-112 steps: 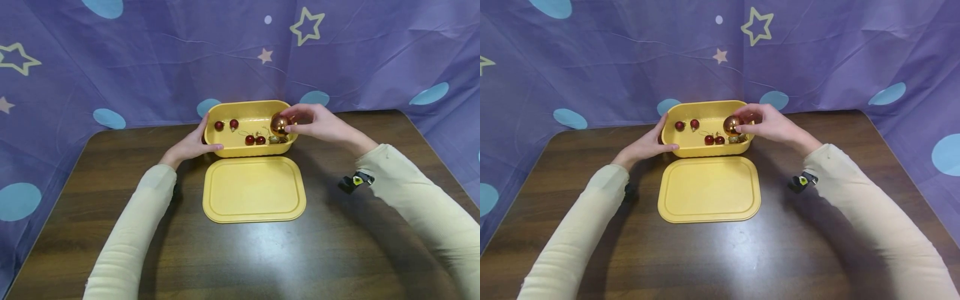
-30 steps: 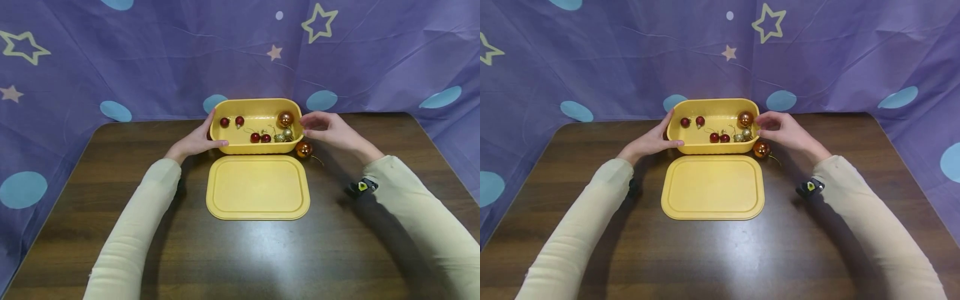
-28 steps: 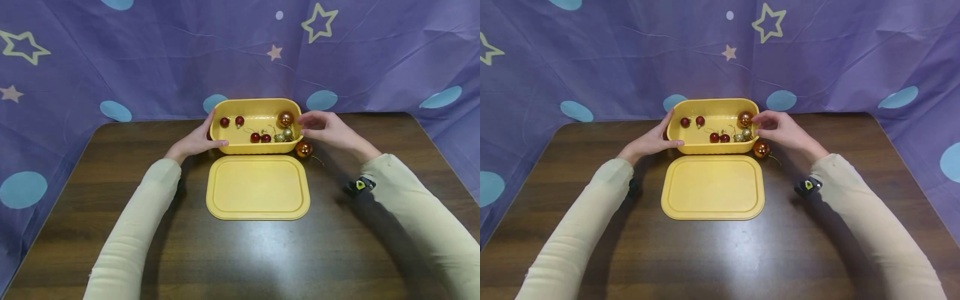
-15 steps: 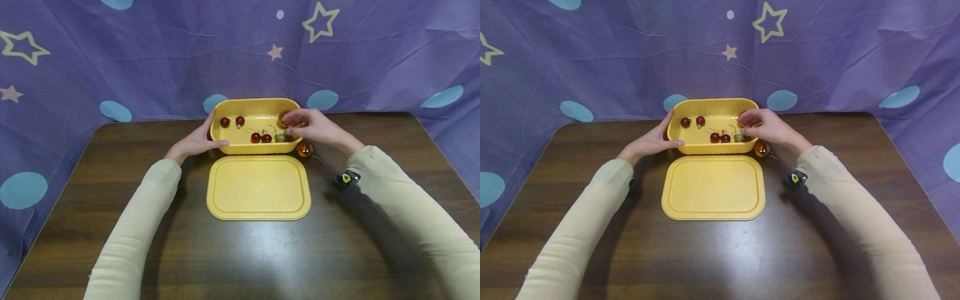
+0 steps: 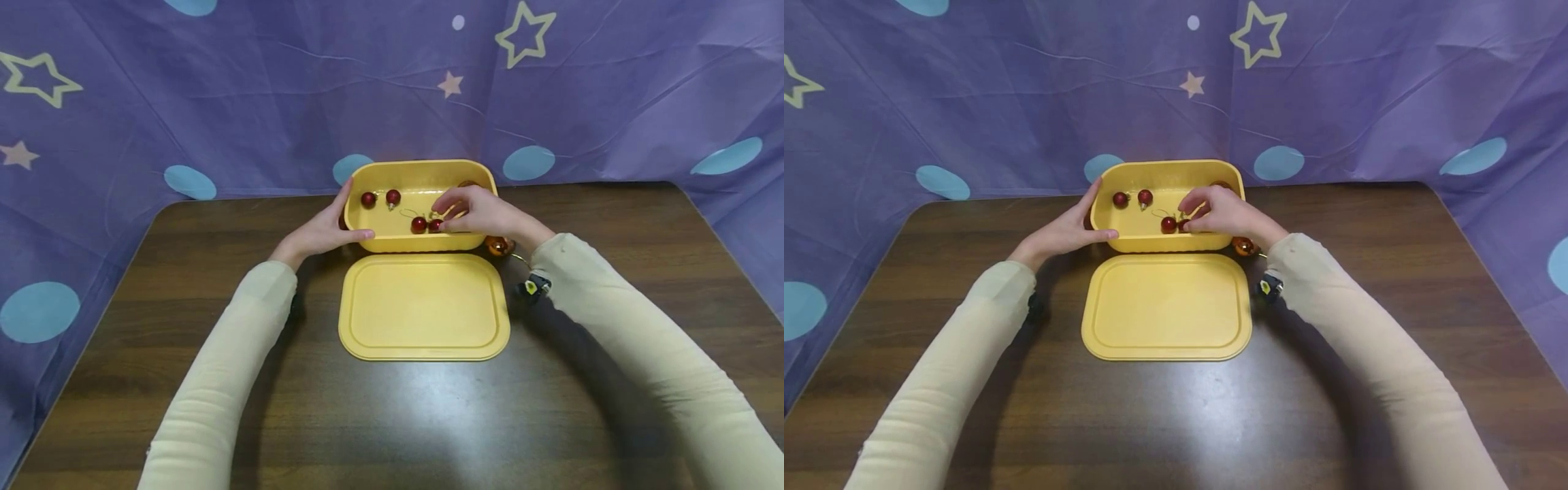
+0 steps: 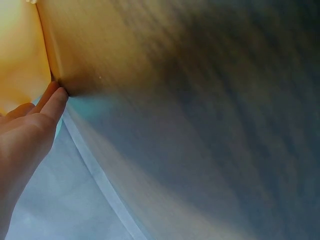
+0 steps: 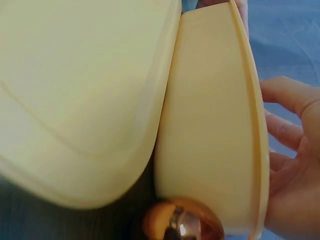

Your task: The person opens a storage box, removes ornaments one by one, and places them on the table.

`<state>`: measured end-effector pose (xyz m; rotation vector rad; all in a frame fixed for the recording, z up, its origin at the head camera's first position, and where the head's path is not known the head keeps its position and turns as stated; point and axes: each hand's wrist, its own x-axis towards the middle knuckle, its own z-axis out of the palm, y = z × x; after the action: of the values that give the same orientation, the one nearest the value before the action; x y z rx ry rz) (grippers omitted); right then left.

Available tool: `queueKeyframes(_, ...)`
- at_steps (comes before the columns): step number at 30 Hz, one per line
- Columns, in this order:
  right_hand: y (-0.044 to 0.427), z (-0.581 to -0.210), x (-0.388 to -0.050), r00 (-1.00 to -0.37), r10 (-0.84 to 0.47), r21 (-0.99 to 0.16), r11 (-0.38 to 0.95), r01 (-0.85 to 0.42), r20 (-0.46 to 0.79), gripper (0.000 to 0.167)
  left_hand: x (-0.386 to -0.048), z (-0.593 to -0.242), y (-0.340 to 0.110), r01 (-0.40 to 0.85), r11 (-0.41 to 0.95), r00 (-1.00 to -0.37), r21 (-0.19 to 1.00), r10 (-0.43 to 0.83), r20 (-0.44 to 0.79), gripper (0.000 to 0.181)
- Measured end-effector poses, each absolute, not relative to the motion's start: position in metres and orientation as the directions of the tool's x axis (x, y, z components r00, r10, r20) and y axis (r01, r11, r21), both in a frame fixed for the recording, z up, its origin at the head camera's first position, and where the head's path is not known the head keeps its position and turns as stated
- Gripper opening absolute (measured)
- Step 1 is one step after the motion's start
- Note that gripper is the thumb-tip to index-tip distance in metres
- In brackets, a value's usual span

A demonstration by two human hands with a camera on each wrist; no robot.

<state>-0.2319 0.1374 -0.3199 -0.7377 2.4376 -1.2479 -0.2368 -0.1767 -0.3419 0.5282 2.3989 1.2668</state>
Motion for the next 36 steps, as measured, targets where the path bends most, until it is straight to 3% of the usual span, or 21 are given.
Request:
queueKeyframes(15,0.116,-0.332,-0.247,-0.82,-0.564,-0.716,0.612,-0.336,-0.097,0.031,-0.236,-0.342,-0.177,0.139,0.521,-0.861,0.842,0.484,-0.157,0.108)
queueKeyframes(24,0.112,-0.334,-0.248,-0.868,-0.492,-0.697,0.646,-0.311,-0.068,0.022,-0.234,-0.34,-0.176,0.128,0.524,-0.863,0.842,0.477,-0.166,0.109)
queueKeyframes(36,0.12,-0.329,-0.241,-0.887,-0.461,-0.767,0.557,-0.319,0.033,0.024,-0.234,-0.34,-0.177,0.128,0.516,-0.864,0.847,0.478,-0.16,0.108)
